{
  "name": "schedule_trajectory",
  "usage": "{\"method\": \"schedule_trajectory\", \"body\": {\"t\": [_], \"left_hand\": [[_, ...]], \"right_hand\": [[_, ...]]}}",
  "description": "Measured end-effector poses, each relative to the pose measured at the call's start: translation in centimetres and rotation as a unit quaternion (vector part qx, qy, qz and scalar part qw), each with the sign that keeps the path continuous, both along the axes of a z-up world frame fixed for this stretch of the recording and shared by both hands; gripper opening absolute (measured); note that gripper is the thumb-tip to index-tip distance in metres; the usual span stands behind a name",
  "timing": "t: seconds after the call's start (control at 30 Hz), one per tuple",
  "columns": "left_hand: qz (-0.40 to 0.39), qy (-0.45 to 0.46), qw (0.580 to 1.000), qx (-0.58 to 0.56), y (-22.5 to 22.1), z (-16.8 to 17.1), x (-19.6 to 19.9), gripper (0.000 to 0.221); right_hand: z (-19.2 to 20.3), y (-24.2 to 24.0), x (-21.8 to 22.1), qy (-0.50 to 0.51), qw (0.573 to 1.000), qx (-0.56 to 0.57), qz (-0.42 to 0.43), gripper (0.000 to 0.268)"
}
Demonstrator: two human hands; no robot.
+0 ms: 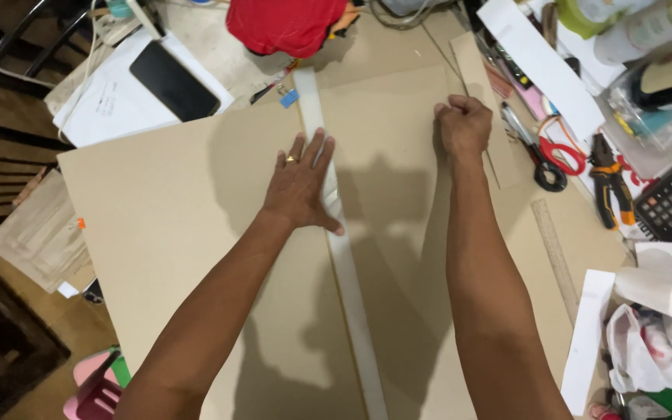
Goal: Using a utility knife and a straight edge to cut large pieces of cardboard on a work table.
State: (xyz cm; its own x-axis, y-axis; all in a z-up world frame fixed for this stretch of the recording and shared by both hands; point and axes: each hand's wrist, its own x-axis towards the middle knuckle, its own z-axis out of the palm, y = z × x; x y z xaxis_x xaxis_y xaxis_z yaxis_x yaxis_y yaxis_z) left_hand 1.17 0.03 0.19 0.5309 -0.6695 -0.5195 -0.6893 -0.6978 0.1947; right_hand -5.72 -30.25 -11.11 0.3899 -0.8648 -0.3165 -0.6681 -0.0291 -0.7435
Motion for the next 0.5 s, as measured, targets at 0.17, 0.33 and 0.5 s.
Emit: {"method": "schedule_trajectory", "body": {"t": [0.17,0.33,0.5], "left_hand": [[-0.023,-0.015,1.0,-0.014,-0.5,0.5,-0.4,0.155],[-0.053,-0.042,0.998,0.017,-1.6,-0.6,-0.3,0.157],[-0.135,-0.134,0.972,-0.139,0.6,-7.4,0.5,0.172]], "right_hand": [[-0.5,1.0,-3.6,-0.01,0.996,-0.064,0.056,0.036],[7.8,7.9,-15.9,-0.013,0.986,-0.141,0.086,0.035],[4.9,12.3,-34.7,0.197,0.975,0.054,-0.083,0.031]]}}
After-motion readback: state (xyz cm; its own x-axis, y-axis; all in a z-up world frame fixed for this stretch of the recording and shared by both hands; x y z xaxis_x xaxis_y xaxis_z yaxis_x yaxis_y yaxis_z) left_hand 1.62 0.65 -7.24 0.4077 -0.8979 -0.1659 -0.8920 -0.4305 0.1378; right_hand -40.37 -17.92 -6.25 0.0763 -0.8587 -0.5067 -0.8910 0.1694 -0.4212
